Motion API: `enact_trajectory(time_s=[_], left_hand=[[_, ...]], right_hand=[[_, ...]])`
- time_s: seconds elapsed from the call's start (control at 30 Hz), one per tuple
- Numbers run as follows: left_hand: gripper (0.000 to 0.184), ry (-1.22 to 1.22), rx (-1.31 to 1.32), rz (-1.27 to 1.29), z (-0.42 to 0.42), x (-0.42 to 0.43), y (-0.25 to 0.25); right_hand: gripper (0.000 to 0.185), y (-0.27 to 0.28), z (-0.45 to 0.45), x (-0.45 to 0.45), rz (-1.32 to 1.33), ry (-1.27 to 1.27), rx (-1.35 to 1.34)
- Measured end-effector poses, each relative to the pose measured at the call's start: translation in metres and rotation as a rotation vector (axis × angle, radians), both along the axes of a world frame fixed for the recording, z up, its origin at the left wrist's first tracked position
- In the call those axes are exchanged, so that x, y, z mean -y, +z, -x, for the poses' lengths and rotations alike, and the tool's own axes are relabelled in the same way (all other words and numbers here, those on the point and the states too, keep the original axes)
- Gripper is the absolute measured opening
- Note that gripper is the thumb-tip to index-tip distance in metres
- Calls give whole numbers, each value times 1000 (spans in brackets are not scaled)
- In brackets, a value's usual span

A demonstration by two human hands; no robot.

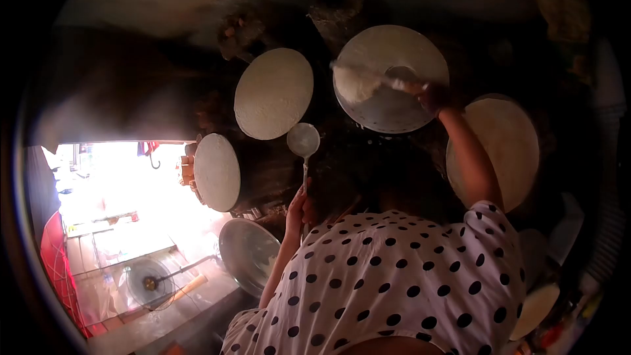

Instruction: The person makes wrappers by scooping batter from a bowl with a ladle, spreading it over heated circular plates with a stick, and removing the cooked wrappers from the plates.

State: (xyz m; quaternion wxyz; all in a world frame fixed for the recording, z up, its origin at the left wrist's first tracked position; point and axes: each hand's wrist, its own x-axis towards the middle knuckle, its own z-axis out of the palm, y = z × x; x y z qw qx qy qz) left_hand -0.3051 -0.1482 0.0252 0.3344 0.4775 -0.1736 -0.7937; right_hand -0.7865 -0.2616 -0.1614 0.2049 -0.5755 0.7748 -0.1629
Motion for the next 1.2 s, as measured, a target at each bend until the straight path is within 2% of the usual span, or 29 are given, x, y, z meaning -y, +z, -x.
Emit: enact_trajectory(time_s=[0.07,0.1,0.17,0.2,0.27,0.3,0.37,0.4,0.43,0.53,0.6,0.63,0.67,0.73,0.77,0.93,1.07,1.2], left_hand=[[41,-15,-78,25,-2,2,-9],[40,-24,-149,49,-3,2,-15],[39,23,-124,-8,-5,5,-21],[39,16,-143,-22,-8,7,-26],[39,13,-170,-28,-12,9,-35],[38,1,-167,-23,-13,9,-37],[37,-1,-181,-17,-16,4,-32],[36,-35,-169,29,-15,3,-29],[35,-72,-158,74,-14,4,-27],[34,-100,-212,15,-15,11,-26],[35,-123,-196,31,-18,14,-26],[35,-154,-169,47,-22,14,-27],[37,-137,-194,33,-27,13,-32],[38,-118,-158,12,-33,9,-26],[39,-95,-105,-3,-34,5,-20],[40,-91,-114,78,-48,-5,-17],[40,-141,-20,79,-55,-2,-12],[40,-145,-82,83,-58,5,-22]], right_hand=[[33,17,-10,-35,119,197,-61],[33,18,-6,-55,117,188,-75],[33,16,3,-87,55,341,-219],[33,39,-3,-105,56,339,-228],[36,97,-14,-139,24,-93,357],[36,53,3,-156,93,-135,312],[35,51,-25,-170,480,-385,653],[34,51,-40,-161,336,-414,491],[34,32,-62,-147,303,-386,353],[46,-64,-146,-61,303,-181,66],[44,27,-207,-25,-106,-538,368],[45,11,-216,-17,-125,-656,409],[45,-22,-209,-28,-44,-603,422],[46,-47,-181,-63,97,-822,781],[46,-36,-176,-65,87,-813,763],[33,12,-189,-35,289,-1168,1129],[32,-28,-196,2,175,-1068,1181],[34,-34,-171,-48,78,-939,1238]])
